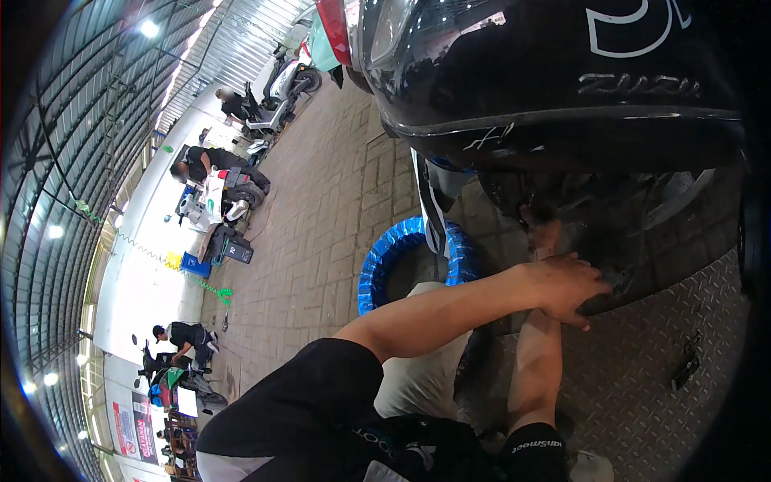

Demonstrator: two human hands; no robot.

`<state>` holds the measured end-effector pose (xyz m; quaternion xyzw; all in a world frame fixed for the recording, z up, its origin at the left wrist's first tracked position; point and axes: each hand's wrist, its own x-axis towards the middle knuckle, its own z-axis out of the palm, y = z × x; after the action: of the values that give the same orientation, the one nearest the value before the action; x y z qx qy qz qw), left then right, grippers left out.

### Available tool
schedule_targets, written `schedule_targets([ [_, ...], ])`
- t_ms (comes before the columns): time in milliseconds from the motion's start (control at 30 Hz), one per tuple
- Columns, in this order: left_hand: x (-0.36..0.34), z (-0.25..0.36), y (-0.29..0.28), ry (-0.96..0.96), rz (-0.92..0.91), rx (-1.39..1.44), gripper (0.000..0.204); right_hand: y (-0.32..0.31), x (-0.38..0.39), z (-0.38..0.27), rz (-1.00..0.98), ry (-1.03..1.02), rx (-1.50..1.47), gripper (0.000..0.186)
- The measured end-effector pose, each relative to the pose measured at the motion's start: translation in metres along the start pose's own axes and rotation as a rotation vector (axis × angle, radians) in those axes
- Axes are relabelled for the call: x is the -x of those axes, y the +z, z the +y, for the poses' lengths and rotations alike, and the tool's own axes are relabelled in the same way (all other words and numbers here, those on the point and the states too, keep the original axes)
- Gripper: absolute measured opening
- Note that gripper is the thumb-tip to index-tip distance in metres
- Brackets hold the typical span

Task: The person repairs a scooter in a workshop. The person walks through the workshop, picks up a tool from a green tray, and then uses various tools to work on the rear assembly of a black scooter, including loosening bolts and handling a small black component by hand.

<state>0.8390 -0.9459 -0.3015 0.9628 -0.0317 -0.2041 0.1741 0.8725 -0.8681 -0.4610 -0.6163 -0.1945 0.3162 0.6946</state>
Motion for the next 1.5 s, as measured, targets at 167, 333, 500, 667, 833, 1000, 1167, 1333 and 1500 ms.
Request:
schedule_targets([
  [167,-0.001,-0.003,0.001,0.005,-0.011,0.012,0.070,0.004,-0.012,0.017,-0.008,-0.137,0.112,0.041],
  [333,-0.001,-0.003,0.002,-0.001,-0.009,0.016,0.070,0.006,-0.019,0.035,0.060,-0.031,-0.069,0.047],
  [500,-0.002,-0.004,0.003,0.009,-0.005,0.019,0.071,0.004,-0.018,0.036,0.005,-0.090,0.047,0.040],
  [667,-0.002,-0.006,0.005,0.020,0.013,-0.007,0.071,0.002,-0.019,0.032,-0.021,-0.147,0.201,0.034],
  [833,-0.002,-0.005,0.004,0.033,0.034,0.003,0.071,0.009,-0.022,0.029,-0.043,-0.154,-0.035,0.049],
  [1000,-0.001,-0.006,0.004,0.026,0.017,0.001,0.069,0.009,-0.021,0.020,-0.081,-0.101,0.093,0.031],
  [1167,0.000,-0.007,0.003,0.047,0.039,0.001,0.069,0.003,-0.022,0.027,-0.098,-0.116,0.141,0.038],
  [1333,-0.001,-0.007,0.003,0.041,0.028,-0.003,0.069,0.008,-0.032,0.062,-0.094,-0.086,-0.148,0.037],
  [1500,-0.002,-0.007,0.004,0.054,0.044,-0.019,0.068,0.016,-0.031,0.072,-0.091,-0.071,-0.215,0.036],
])
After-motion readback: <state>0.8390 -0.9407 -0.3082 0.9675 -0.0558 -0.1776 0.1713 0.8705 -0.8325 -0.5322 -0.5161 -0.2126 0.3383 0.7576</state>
